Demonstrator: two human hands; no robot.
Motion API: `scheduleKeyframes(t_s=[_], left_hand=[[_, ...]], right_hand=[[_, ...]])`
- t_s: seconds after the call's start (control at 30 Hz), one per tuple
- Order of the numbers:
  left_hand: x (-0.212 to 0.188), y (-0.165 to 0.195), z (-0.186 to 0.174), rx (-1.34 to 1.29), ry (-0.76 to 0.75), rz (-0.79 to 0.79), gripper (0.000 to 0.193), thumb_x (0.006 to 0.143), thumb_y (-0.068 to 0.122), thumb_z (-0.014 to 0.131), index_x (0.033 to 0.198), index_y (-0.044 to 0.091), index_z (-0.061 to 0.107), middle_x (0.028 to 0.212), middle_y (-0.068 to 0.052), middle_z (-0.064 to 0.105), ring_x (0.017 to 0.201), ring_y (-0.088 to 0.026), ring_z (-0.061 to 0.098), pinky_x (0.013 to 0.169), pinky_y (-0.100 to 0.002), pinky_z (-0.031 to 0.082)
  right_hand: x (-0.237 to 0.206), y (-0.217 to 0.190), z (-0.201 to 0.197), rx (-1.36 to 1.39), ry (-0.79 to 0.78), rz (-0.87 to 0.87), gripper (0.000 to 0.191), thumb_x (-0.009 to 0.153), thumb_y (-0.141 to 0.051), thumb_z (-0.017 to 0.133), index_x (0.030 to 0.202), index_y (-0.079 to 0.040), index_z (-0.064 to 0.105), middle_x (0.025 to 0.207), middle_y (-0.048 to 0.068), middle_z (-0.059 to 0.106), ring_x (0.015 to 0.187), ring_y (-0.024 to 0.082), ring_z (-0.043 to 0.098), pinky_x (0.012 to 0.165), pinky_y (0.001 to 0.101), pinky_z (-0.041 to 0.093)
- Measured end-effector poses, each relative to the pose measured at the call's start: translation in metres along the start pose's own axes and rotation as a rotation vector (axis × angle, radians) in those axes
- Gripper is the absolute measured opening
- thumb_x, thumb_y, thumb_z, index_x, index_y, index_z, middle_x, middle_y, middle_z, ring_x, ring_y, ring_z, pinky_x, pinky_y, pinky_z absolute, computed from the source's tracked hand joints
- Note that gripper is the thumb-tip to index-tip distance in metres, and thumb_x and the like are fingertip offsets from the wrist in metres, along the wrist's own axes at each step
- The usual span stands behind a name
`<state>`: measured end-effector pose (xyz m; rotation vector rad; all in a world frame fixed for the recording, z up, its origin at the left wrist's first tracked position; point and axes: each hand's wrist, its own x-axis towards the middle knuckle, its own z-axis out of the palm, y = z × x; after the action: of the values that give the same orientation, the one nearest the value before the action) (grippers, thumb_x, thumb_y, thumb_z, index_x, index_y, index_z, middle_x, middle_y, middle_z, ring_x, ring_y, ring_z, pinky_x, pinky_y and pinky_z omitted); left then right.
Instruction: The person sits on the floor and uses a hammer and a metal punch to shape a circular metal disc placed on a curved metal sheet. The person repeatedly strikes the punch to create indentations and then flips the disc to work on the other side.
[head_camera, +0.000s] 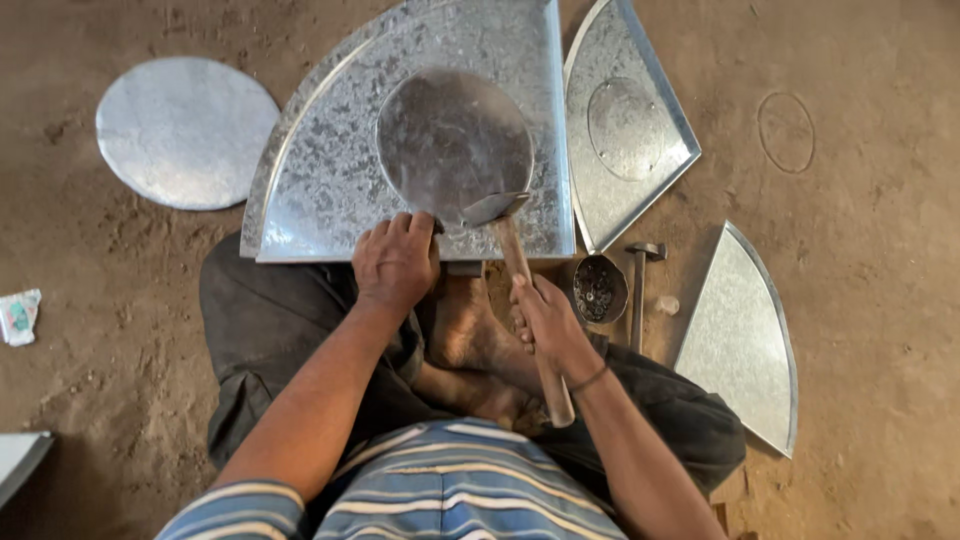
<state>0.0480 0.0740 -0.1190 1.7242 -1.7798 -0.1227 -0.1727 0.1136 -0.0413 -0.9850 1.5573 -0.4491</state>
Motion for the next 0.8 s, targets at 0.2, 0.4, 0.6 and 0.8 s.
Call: scheduleKeyframes(t_s=[0.2, 0.4, 0.6, 0.8], left_hand=[[0.000, 0.001, 0.002, -0.003, -0.060, -0.025, 0.016, 0.092, 0.023, 0.068, 0.102, 0.012, 0.061, 0.094, -0.008, 0.066, 0.090, -0.034, 0.065, 0.074, -0.053, 0.049], [0.000, 0.001, 0.002, 0.037, 0.011, 0.034, 0.017, 0.092, 0.025, 0.069, 0.104, 0.014, 0.062, 0.095, -0.008, 0.066, 0.089, -0.034, 0.065, 0.075, -0.052, 0.050], [0.000, 0.003, 0.000, 0.015, -0.053, -0.012, 0.018, 0.088, 0.023, 0.070, 0.101, 0.014, 0.062, 0.094, -0.007, 0.066, 0.090, -0.033, 0.066, 0.077, -0.050, 0.051], [0.004, 0.006, -0.005, 0.023, -0.027, -0.022, 0.019, 0.088, 0.024, 0.070, 0.100, 0.012, 0.062, 0.092, -0.006, 0.066, 0.089, -0.031, 0.066, 0.076, -0.049, 0.052]], right_hand=[[0.009, 0.041, 0.013, -0.001, 0.185, -0.274, 0.037, 0.098, -0.049, 0.057, 0.101, -0.013, 0.055, 0.065, -0.005, 0.051, 0.052, 0.005, 0.048, 0.043, 0.0253, 0.041], [0.010, 0.037, 0.009, -0.133, 0.138, -0.378, 0.047, 0.103, -0.052, 0.053, 0.104, -0.005, 0.055, 0.068, 0.003, 0.056, 0.055, 0.012, 0.054, 0.047, 0.0326, 0.045], [0.005, 0.001, -0.005, -0.511, 0.155, -0.226, 0.048, 0.103, -0.051, 0.051, 0.097, -0.003, 0.058, 0.067, 0.005, 0.059, 0.055, 0.012, 0.054, 0.046, 0.0325, 0.045], [0.004, -0.009, -0.005, -0.264, 0.091, -0.402, 0.039, 0.103, -0.045, 0.050, 0.107, -0.007, 0.055, 0.066, 0.001, 0.054, 0.054, 0.008, 0.050, 0.044, 0.0278, 0.044]])
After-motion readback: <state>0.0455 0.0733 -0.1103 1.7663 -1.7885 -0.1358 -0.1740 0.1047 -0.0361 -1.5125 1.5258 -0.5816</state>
